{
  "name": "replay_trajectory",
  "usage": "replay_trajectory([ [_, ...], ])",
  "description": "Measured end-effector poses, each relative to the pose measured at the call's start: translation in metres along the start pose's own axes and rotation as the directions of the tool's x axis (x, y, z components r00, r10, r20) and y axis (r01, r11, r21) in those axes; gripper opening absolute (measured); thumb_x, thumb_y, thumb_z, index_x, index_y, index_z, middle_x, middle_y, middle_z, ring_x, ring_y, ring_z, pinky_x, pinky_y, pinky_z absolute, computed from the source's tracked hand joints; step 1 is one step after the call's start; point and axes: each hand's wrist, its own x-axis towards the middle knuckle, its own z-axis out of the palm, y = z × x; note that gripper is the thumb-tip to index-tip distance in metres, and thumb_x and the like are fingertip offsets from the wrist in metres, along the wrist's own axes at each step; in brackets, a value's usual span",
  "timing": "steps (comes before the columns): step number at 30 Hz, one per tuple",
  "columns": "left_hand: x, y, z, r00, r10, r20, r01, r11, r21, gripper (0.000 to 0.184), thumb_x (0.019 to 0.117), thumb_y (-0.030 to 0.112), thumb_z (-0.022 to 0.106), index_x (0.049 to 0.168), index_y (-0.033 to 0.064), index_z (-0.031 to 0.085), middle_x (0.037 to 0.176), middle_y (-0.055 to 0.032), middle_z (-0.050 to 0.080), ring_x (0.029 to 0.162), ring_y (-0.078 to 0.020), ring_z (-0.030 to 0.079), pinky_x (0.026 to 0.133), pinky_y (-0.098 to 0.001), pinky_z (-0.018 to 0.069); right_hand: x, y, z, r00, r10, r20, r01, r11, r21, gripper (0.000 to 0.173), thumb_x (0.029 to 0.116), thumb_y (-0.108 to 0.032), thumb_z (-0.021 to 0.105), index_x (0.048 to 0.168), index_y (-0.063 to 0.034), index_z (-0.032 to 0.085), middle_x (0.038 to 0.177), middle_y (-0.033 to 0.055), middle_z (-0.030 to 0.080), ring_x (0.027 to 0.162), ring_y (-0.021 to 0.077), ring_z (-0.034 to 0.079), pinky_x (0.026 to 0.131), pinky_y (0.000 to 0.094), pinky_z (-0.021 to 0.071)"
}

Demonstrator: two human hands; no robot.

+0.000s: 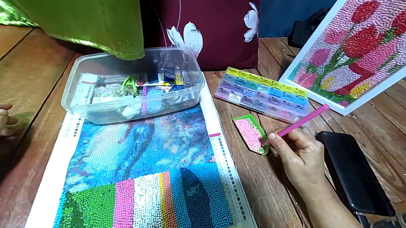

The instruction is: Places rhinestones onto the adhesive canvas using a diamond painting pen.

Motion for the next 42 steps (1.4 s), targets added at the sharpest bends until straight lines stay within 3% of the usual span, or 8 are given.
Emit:
replay_trajectory([
  [6, 0.009, -0.023, 0.001, 0.998, 0.060, -0.019, -0.060, 0.998, 0.008, 0.033, 0.1092, 0.018, 0.044, 0.127, -0.0060, 0.059, 0.098, -0.0149, 0.063, 0.075, -0.0104, 0.059, 0.074, -0.0301, 0.0527, 0.001, -0.001, -0.001, 1.000, 0.010, 0.016, -0.010, 1.000, -0.002, 0.017, 0.0972, -0.018, 0.059, 0.086, -0.0081, 0.067, 0.073, -0.0074, 0.060, 0.063, -0.0079, 0.054, 0.059, 0.0095, 0.0446],
  [11, 0.000, 0.000, 0.001, 1.000, 0.013, -0.004, -0.013, 1.000, 0.010, 0.033, 0.1096, 0.014, 0.043, 0.128, -0.0091, 0.057, 0.102, -0.0189, 0.062, 0.078, -0.0135, 0.058, 0.076, -0.0326, 0.0514, 0.000, -0.001, -0.001, 1.000, 0.012, 0.020, -0.012, 1.000, 0.016, 0.016, 0.0965, -0.018, 0.059, 0.086, -0.0083, 0.067, 0.072, -0.0077, 0.060, 0.062, -0.0081, 0.054, 0.058, 0.0091, 0.0440],
  [15, 0.003, -0.005, 0.001, 1.000, 0.025, -0.007, -0.025, 1.000, 0.007, 0.033, 0.1091, 0.014, 0.043, 0.129, -0.0083, 0.057, 0.104, -0.0193, 0.063, 0.078, -0.0135, 0.058, 0.076, -0.0331, 0.0517, 0.000, 0.000, -0.001, 1.000, -0.012, 0.024, 0.011, 1.000, 0.029, 0.016, 0.0965, -0.018, 0.059, 0.086, -0.0086, 0.067, 0.072, -0.0080, 0.059, 0.062, -0.0080, 0.054, 0.058, 0.0091, 0.0440],
  [21, 0.010, -0.024, 0.001, 0.998, 0.056, -0.014, -0.057, 0.998, -0.015, 0.033, 0.1084, 0.018, 0.045, 0.128, -0.0049, 0.059, 0.101, -0.0155, 0.063, 0.074, -0.0096, 0.058, 0.073, -0.0302, 0.0520, -0.001, 0.000, -0.001, 1.000, -0.014, 0.023, 0.012, 0.998, 0.054, 0.016, 0.0971, -0.018, 0.059, 0.087, -0.0087, 0.068, 0.073, -0.0082, 0.061, 0.062, -0.0080, 0.055, 0.058, 0.0091, 0.0454],
  [27, -0.008, 0.023, 0.000, 1.000, -0.024, 0.005, 0.024, 1.000, -0.005, 0.032, 0.1086, 0.011, 0.043, 0.129, -0.0102, 0.055, 0.106, -0.0182, 0.060, 0.079, -0.0109, 0.055, 0.078, -0.0294, 0.0489, 0.000, -0.002, -0.001, 0.998, -0.047, 0.047, 0.046, 0.999, 0.021, 0.017, 0.0964, -0.018, 0.059, 0.087, -0.0074, 0.069, 0.075, -0.0073, 0.062, 0.067, -0.0094, 0.055, 0.063, 0.0084, 0.0451],
  [34, -0.006, 0.022, 0.001, 0.998, -0.052, -0.018, 0.051, 0.998, -0.035, 0.033, 0.1089, 0.013, 0.043, 0.129, -0.0103, 0.055, 0.097, -0.0130, 0.058, 0.073, -0.0034, 0.052, 0.073, -0.0215, 0.0472, -0.001, -0.003, -0.002, 1.000, -0.008, 0.030, 0.005, 0.994, 0.105, 0.014, 0.0969, -0.015, 0.060, 0.088, -0.0073, 0.067, 0.074, -0.0096, 0.061, 0.064, -0.0096, 0.055, 0.059, 0.0081, 0.0463],
  [39, 0.008, -0.014, -0.004, 0.994, 0.105, -0.042, -0.104, 0.994, 0.031, 0.032, 0.1062, 0.018, 0.049, 0.121, -0.0077, 0.062, 0.095, -0.0196, 0.065, 0.073, -0.0153, 0.061, 0.075, -0.0381, 0.0541, 0.000, -0.022, 0.001, 0.999, -0.001, 0.039, -0.007, 0.980, 0.201, 0.010, 0.0959, -0.013, 0.058, 0.089, -0.0105, 0.066, 0.077, -0.0123, 0.063, 0.068, -0.0077, 0.060, 0.064, 0.0101, 0.0514],
  [42, 0.008, -0.009, -0.004, 0.989, 0.138, -0.060, -0.135, 0.989, 0.060, 0.033, 0.1026, 0.020, 0.050, 0.118, -0.0050, 0.065, 0.093, -0.0191, 0.067, 0.072, -0.0168, 0.061, 0.074, -0.0411, 0.0528, 0.001, -0.030, 0.006, 0.998, -0.032, 0.049, 0.020, 0.970, 0.242, 0.010, 0.0959, -0.012, 0.058, 0.092, -0.0108, 0.067, 0.080, -0.0130, 0.065, 0.070, -0.0067, 0.062, 0.064, 0.0117, 0.0538],
])
